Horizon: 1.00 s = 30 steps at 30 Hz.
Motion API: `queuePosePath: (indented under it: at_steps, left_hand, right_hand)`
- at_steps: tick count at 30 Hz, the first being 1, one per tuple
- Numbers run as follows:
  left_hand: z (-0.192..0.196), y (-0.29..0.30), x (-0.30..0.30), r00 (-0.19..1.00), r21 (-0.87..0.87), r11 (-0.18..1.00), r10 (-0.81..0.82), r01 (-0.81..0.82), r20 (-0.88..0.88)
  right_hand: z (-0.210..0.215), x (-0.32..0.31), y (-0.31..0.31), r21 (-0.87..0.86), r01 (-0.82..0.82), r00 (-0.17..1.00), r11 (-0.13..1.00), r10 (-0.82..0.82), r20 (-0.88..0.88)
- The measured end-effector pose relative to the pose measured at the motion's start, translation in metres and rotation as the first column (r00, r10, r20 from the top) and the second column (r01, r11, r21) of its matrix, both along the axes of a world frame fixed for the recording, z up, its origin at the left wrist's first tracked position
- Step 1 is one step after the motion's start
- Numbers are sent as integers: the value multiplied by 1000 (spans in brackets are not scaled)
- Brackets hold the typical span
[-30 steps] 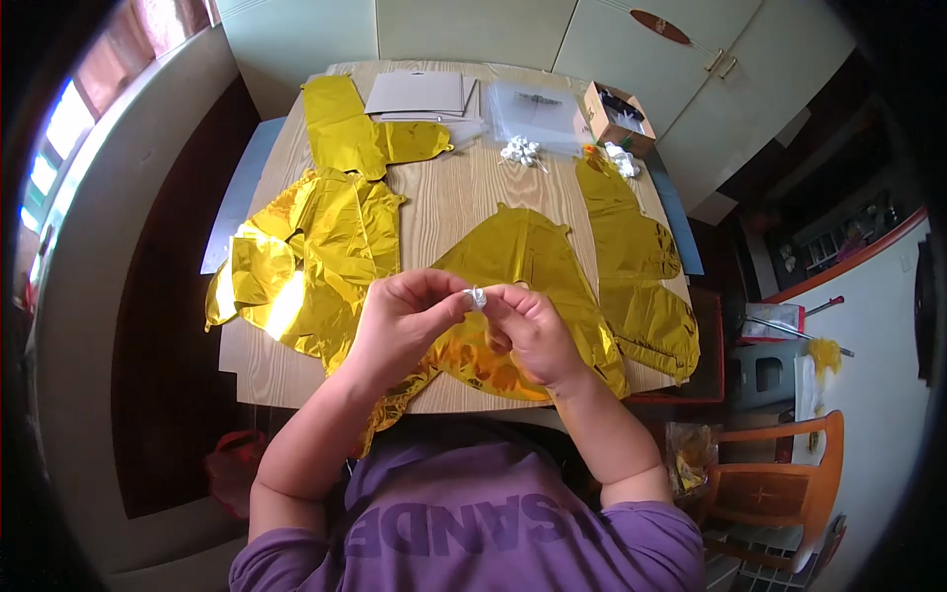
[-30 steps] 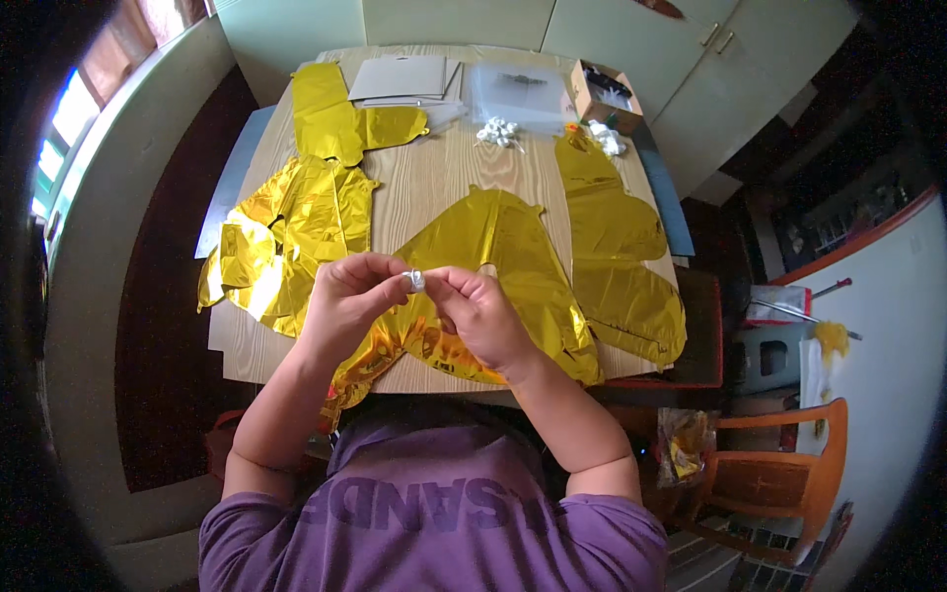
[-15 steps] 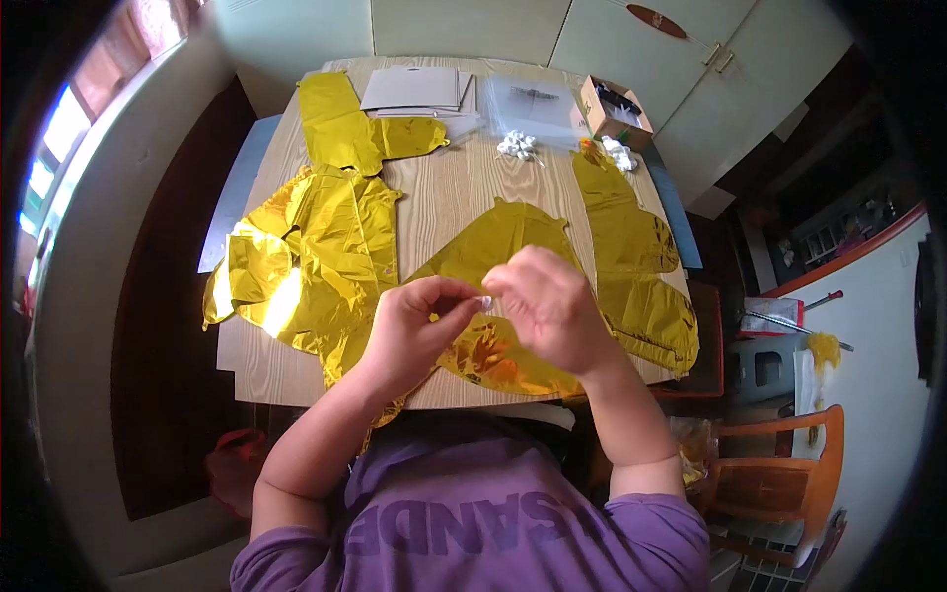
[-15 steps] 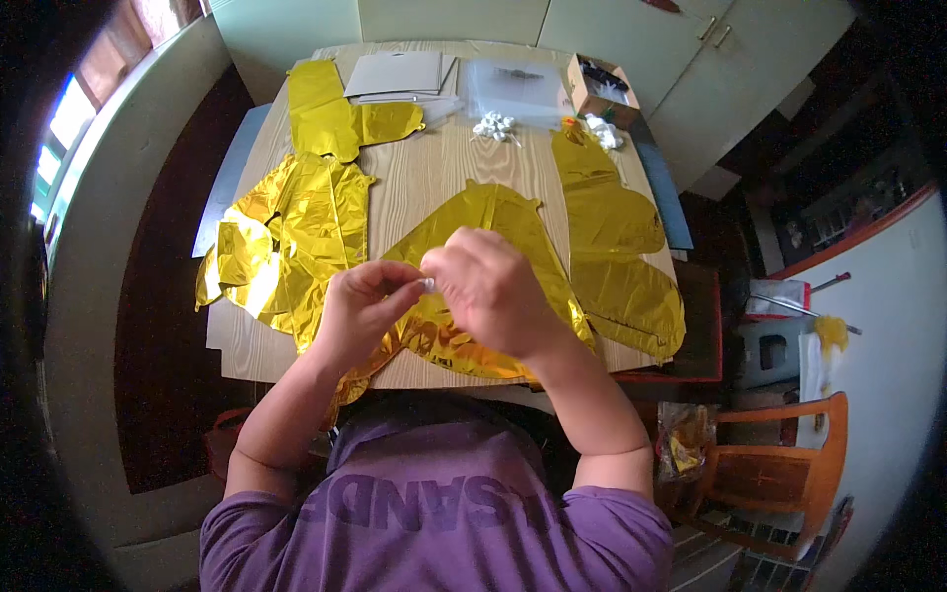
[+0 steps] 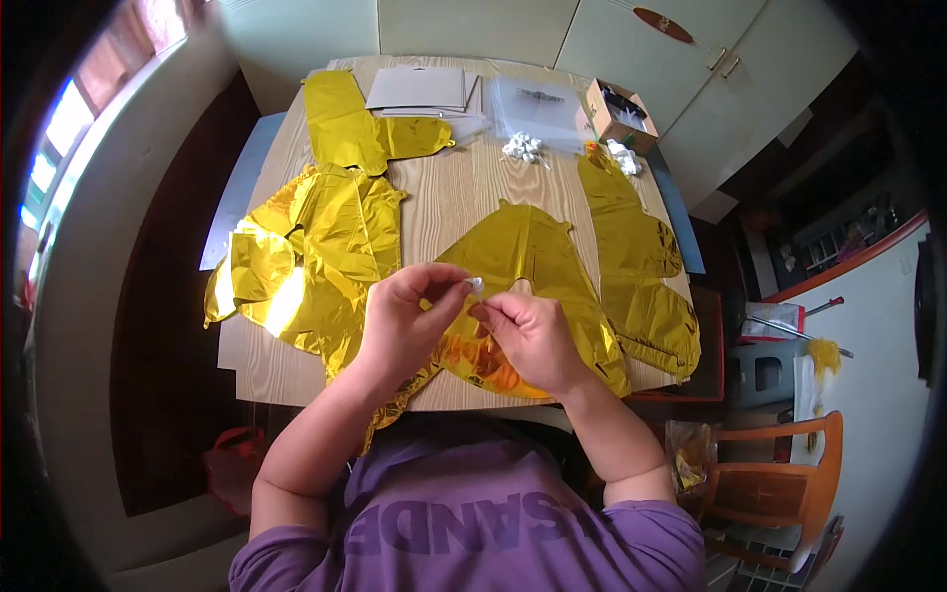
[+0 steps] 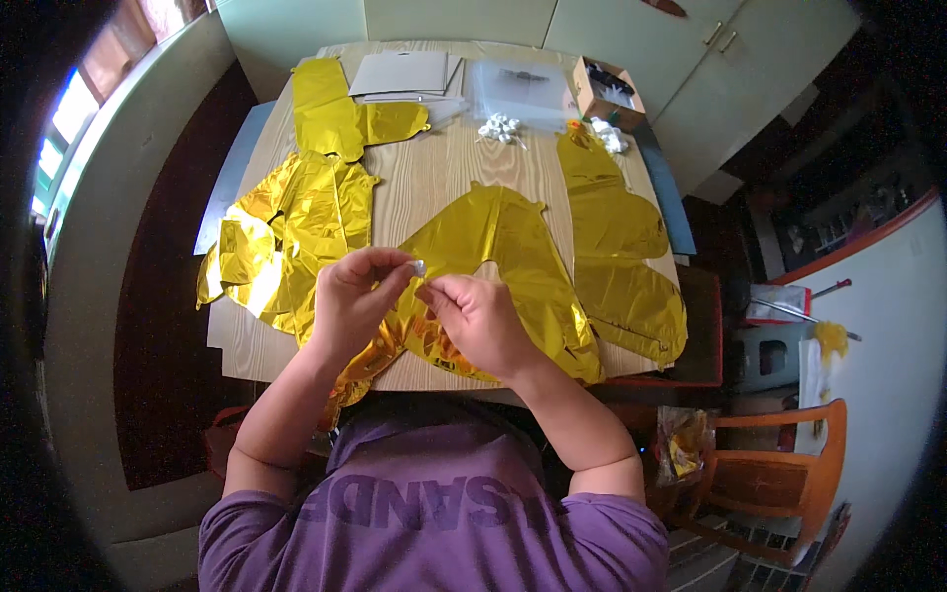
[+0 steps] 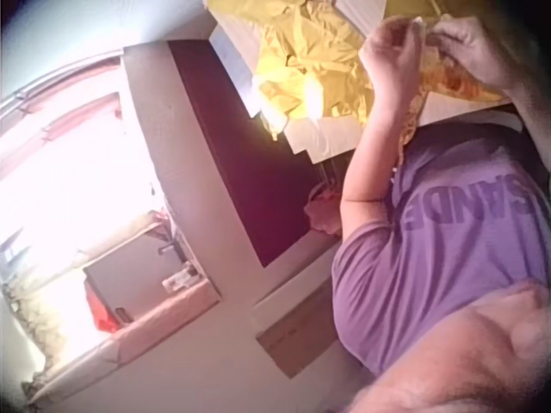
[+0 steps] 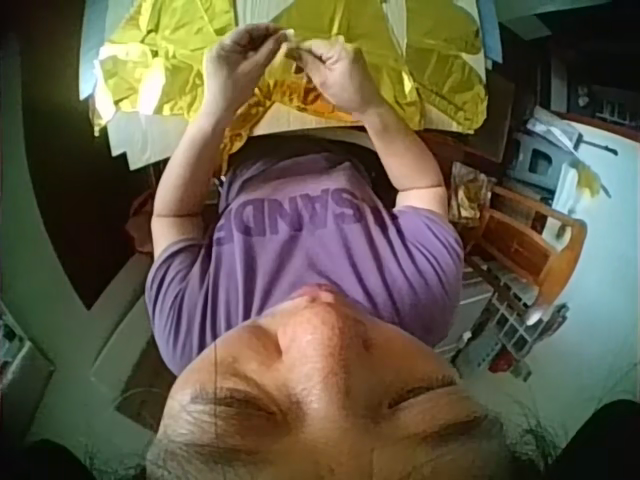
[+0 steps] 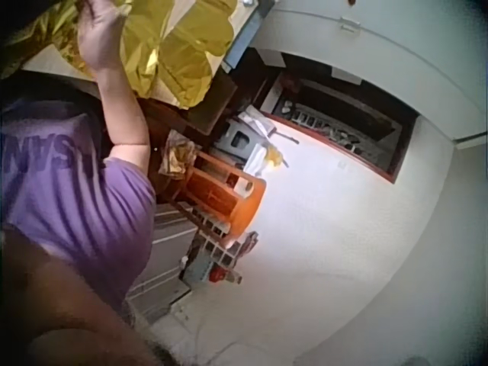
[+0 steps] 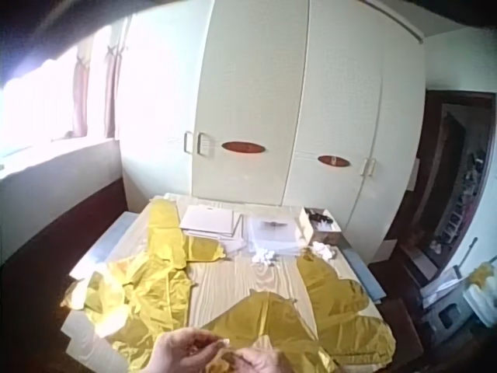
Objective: The recorder is folding and packaging gold foil decorative items into plastic sleeves with cardboard backing.
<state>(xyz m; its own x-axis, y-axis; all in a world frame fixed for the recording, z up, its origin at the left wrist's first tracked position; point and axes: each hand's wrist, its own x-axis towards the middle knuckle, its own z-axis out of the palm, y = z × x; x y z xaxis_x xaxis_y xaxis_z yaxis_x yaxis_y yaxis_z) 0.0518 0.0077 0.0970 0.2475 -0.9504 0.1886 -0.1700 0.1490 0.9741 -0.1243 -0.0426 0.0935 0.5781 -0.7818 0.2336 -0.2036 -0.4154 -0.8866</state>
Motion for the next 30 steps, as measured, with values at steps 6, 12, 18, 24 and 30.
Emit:
queuePosePath:
  at_steps: [6, 12, 18, 24, 30]
  left_hand:
    - [0, 1, -2, 936, -165, 986, 37, 23, 351]
    - [5, 4, 3, 960, 90, 980, -190, 175, 204]
    - [-4, 4, 3, 891, 83, 937, -291, 339, -347]
    - [-19, 4, -7, 895, 16, 972, -210, 235, -393]
    - [-23, -2, -9, 940, 20, 984, -164, 178, -300]
  right_hand:
    - [40, -6, -1, -735, -320, 883, 598, -94, -460]
    - [58, -8, -39, -611, -411, 900, 677, 191, -393]
    - [23, -10, -62, 242, -415, 910, 877, 392, 136]
    - [-12, -3, -38, 672, -377, 877, 637, 12, 480]
    - [-11, -4, -30, 606, -276, 875, 746, -65, 480]
